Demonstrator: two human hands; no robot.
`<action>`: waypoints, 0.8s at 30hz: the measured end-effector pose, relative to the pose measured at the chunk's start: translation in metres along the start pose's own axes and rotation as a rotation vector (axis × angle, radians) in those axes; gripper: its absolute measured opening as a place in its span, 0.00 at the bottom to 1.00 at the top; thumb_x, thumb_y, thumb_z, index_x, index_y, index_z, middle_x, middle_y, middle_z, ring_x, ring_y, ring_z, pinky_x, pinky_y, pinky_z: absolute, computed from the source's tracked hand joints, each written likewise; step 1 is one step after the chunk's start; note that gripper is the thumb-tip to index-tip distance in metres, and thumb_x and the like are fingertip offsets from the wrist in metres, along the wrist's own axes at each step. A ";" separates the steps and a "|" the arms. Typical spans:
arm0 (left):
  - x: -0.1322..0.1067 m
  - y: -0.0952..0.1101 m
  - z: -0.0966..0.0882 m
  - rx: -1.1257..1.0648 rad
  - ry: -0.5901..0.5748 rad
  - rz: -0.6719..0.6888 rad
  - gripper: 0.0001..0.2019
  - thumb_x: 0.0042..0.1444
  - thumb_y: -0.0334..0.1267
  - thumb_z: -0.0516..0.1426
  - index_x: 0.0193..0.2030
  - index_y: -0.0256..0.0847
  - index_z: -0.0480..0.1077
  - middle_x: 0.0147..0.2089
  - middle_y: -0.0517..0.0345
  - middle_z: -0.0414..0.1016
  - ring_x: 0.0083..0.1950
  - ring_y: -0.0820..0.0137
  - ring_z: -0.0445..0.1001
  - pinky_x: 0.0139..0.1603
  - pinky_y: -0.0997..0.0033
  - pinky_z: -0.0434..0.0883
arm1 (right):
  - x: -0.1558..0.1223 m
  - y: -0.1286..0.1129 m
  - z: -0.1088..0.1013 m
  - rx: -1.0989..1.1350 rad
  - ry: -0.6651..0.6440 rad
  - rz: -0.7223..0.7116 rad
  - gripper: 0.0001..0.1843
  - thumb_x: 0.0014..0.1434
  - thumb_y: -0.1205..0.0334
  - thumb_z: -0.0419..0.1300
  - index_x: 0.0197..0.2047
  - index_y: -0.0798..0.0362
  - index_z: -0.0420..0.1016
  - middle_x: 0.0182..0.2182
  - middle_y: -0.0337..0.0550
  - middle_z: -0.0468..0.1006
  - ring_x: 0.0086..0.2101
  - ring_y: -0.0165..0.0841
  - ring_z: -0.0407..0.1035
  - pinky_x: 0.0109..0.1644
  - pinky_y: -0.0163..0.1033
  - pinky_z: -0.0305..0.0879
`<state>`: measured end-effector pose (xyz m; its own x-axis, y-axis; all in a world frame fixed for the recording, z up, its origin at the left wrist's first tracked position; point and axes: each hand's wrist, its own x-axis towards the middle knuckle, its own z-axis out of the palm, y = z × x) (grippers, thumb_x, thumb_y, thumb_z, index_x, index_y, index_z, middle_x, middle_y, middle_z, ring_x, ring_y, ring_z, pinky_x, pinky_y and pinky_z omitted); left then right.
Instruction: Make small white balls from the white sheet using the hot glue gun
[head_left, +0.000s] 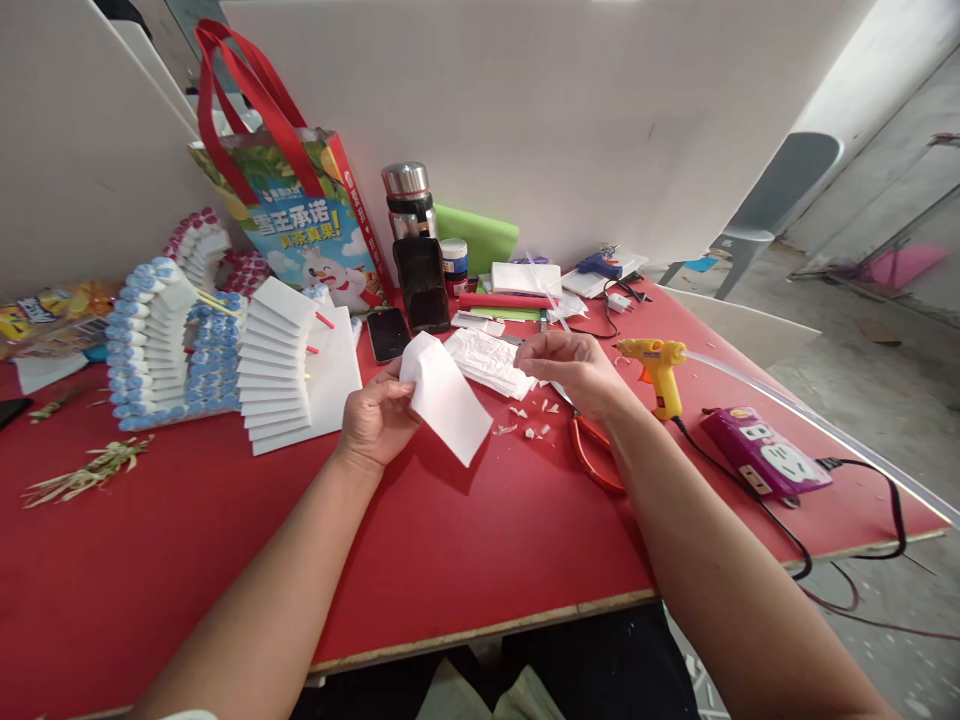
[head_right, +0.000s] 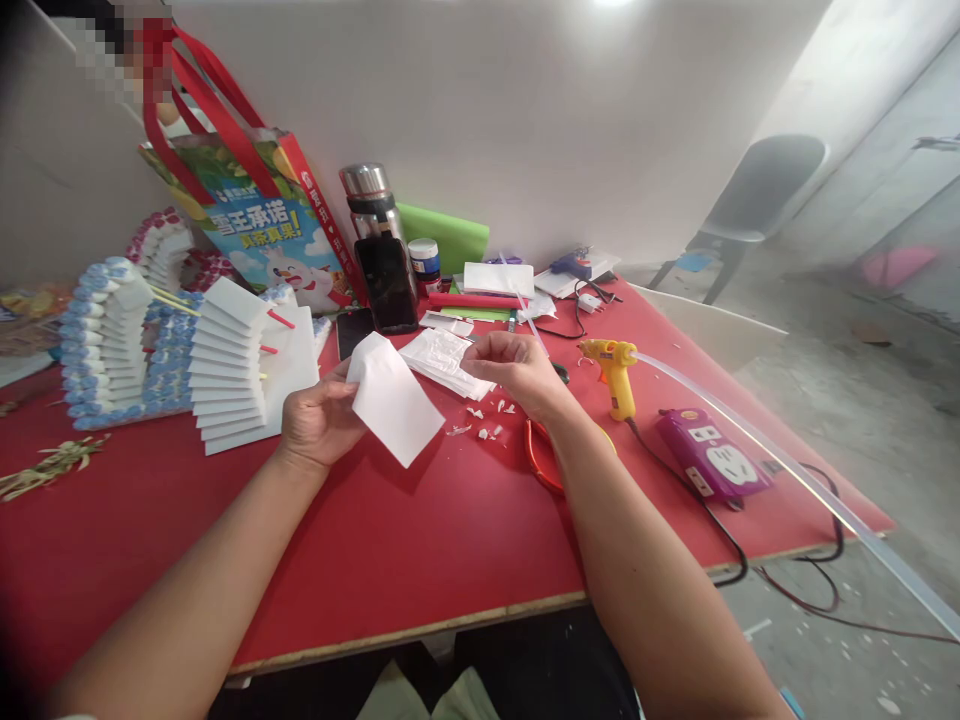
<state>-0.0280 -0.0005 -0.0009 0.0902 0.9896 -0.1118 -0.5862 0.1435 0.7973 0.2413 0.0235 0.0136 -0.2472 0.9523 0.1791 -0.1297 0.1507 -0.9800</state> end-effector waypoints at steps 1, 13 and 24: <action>-0.001 0.000 -0.001 -0.027 0.007 -0.004 0.23 0.39 0.29 0.63 0.46 0.38 0.79 0.33 0.57 0.80 0.30 0.70 0.75 0.32 0.72 0.72 | 0.000 0.001 0.002 -0.011 0.007 0.007 0.09 0.49 0.60 0.74 0.32 0.55 0.81 0.29 0.41 0.79 0.31 0.30 0.69 0.36 0.36 0.64; -0.012 -0.012 0.021 0.148 -0.240 -0.057 0.18 0.49 0.29 0.66 0.49 0.38 0.79 0.38 0.55 0.81 0.37 0.69 0.78 0.40 0.71 0.76 | -0.013 0.007 0.043 0.005 -0.141 0.232 0.24 0.48 0.47 0.75 0.40 0.52 0.76 0.34 0.41 0.81 0.34 0.36 0.75 0.35 0.37 0.68; -0.005 -0.016 0.007 0.477 -0.262 0.027 0.13 0.58 0.40 0.65 0.47 0.37 0.80 0.30 0.56 0.79 0.22 0.70 0.76 0.21 0.74 0.70 | -0.013 0.007 0.028 0.081 -0.163 0.320 0.21 0.47 0.54 0.76 0.42 0.52 0.78 0.31 0.41 0.83 0.30 0.36 0.76 0.31 0.38 0.71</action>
<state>-0.0132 -0.0074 -0.0091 0.3132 0.9496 0.0151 -0.1663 0.0392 0.9853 0.2165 0.0041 0.0071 -0.4360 0.8922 -0.1178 -0.0948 -0.1757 -0.9799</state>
